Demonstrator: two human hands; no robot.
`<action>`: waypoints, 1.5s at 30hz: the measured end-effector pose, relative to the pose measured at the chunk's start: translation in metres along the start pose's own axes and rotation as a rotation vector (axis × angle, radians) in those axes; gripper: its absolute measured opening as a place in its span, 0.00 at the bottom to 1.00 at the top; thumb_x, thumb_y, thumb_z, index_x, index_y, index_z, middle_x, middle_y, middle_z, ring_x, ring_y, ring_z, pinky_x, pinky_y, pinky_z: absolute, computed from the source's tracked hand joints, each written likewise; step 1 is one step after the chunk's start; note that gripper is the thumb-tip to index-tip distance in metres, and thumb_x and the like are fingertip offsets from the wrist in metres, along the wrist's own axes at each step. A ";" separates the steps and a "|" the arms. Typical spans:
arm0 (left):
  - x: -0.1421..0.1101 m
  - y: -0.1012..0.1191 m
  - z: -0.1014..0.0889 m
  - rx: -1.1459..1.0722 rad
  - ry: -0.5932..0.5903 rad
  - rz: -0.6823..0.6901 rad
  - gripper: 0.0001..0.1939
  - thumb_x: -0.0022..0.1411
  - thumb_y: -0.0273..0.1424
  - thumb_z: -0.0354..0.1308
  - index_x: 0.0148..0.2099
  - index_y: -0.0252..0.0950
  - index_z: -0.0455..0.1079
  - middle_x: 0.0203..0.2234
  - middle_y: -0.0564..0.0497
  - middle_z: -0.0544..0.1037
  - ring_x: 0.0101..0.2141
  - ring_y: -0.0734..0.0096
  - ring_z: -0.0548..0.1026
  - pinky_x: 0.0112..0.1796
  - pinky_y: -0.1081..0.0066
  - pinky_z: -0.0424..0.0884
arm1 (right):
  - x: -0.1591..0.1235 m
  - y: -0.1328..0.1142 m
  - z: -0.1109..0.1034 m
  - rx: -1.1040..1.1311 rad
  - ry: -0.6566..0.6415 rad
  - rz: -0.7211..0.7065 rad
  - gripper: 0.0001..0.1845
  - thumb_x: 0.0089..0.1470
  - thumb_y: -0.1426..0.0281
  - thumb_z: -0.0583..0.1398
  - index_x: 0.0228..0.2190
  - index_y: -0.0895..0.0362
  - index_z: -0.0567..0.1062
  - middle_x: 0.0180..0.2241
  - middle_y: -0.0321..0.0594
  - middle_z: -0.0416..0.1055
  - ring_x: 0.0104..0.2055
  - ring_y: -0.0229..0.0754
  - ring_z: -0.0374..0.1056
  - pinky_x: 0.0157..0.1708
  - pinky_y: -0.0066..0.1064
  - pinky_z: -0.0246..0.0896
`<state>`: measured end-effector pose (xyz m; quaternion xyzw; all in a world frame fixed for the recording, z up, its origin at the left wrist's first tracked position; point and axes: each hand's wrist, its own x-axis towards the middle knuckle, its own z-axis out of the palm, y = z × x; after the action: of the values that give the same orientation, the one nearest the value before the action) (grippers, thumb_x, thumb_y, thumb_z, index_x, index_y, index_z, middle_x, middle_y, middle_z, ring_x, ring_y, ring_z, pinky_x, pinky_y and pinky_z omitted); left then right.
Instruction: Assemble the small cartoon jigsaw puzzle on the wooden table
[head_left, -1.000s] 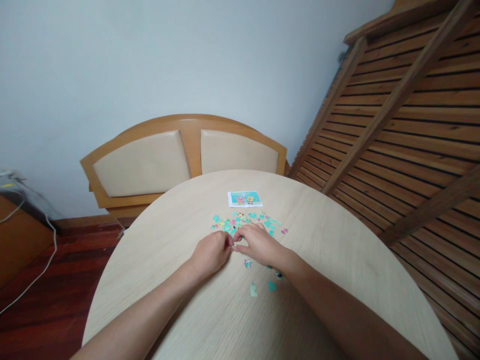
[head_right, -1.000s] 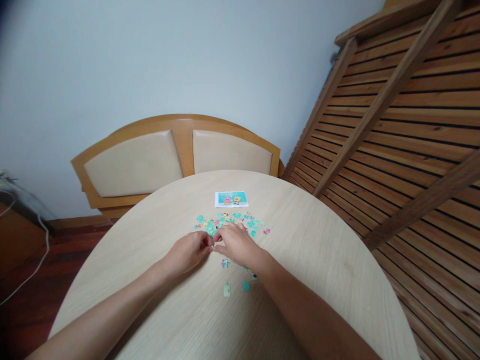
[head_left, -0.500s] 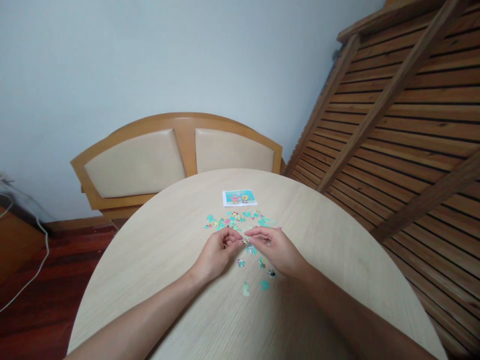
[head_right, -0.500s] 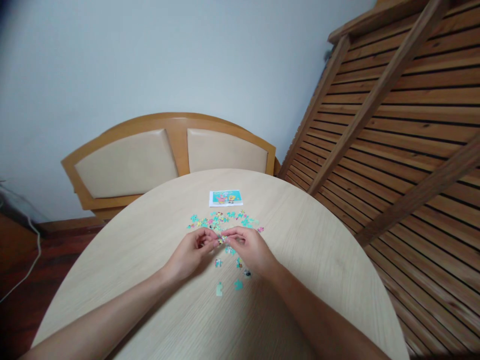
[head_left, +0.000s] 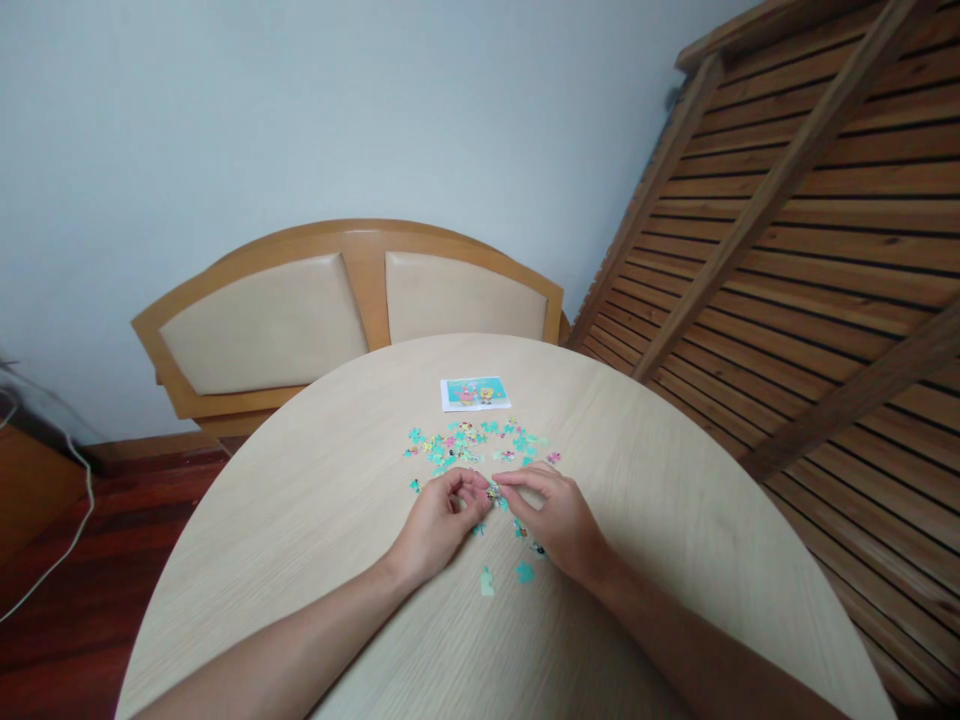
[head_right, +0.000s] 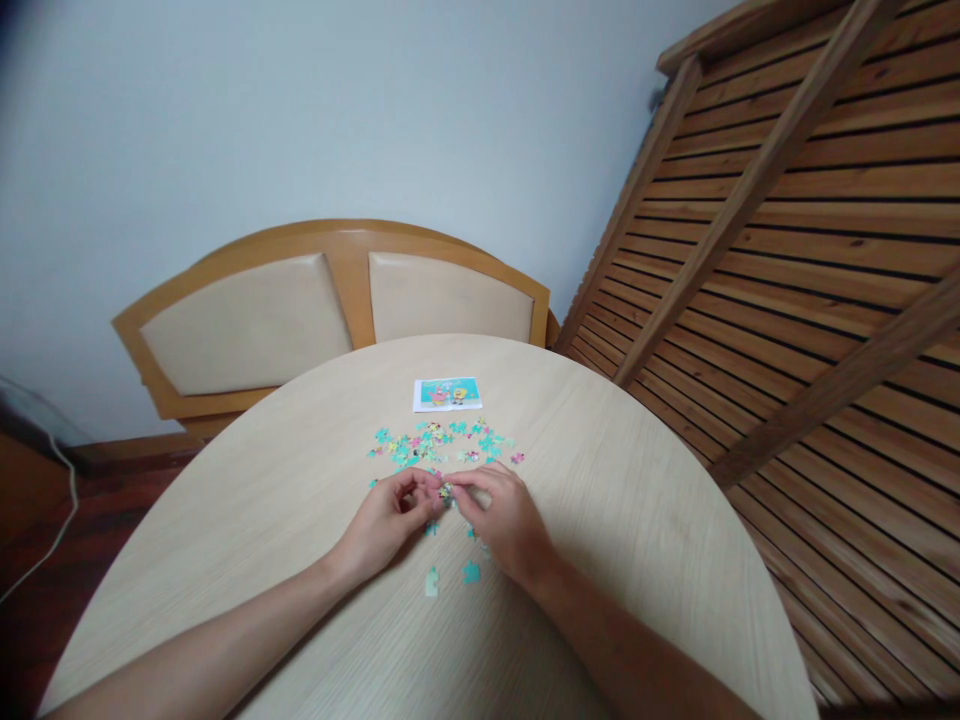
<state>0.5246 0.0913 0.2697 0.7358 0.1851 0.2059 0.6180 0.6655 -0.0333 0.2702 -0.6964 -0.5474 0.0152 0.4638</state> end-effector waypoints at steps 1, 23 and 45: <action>0.000 0.000 0.000 -0.008 0.006 0.000 0.18 0.56 0.43 0.65 0.40 0.32 0.71 0.23 0.55 0.69 0.25 0.76 0.64 0.27 0.75 0.60 | 0.000 0.001 0.001 -0.017 0.005 -0.010 0.10 0.57 0.71 0.61 0.37 0.52 0.82 0.33 0.40 0.80 0.38 0.45 0.73 0.43 0.37 0.67; 0.005 -0.009 -0.002 -0.046 0.006 -0.092 0.24 0.53 0.47 0.69 0.40 0.31 0.73 0.25 0.51 0.75 0.25 0.74 0.71 0.28 0.75 0.65 | 0.000 -0.003 0.000 -0.024 -0.071 0.005 0.09 0.57 0.71 0.61 0.36 0.51 0.82 0.32 0.38 0.80 0.37 0.44 0.73 0.43 0.37 0.66; -0.018 0.018 -0.006 1.027 -0.284 0.451 0.15 0.70 0.29 0.50 0.54 0.36 0.73 0.55 0.44 0.75 0.53 0.57 0.74 0.55 0.58 0.71 | 0.003 0.027 -0.033 -0.336 -0.233 0.139 0.09 0.56 0.70 0.62 0.38 0.54 0.82 0.41 0.43 0.80 0.49 0.52 0.71 0.56 0.47 0.61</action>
<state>0.5072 0.0835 0.2872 0.9831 0.0151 0.1155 0.1413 0.7044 -0.0510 0.2726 -0.7936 -0.5428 0.0359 0.2726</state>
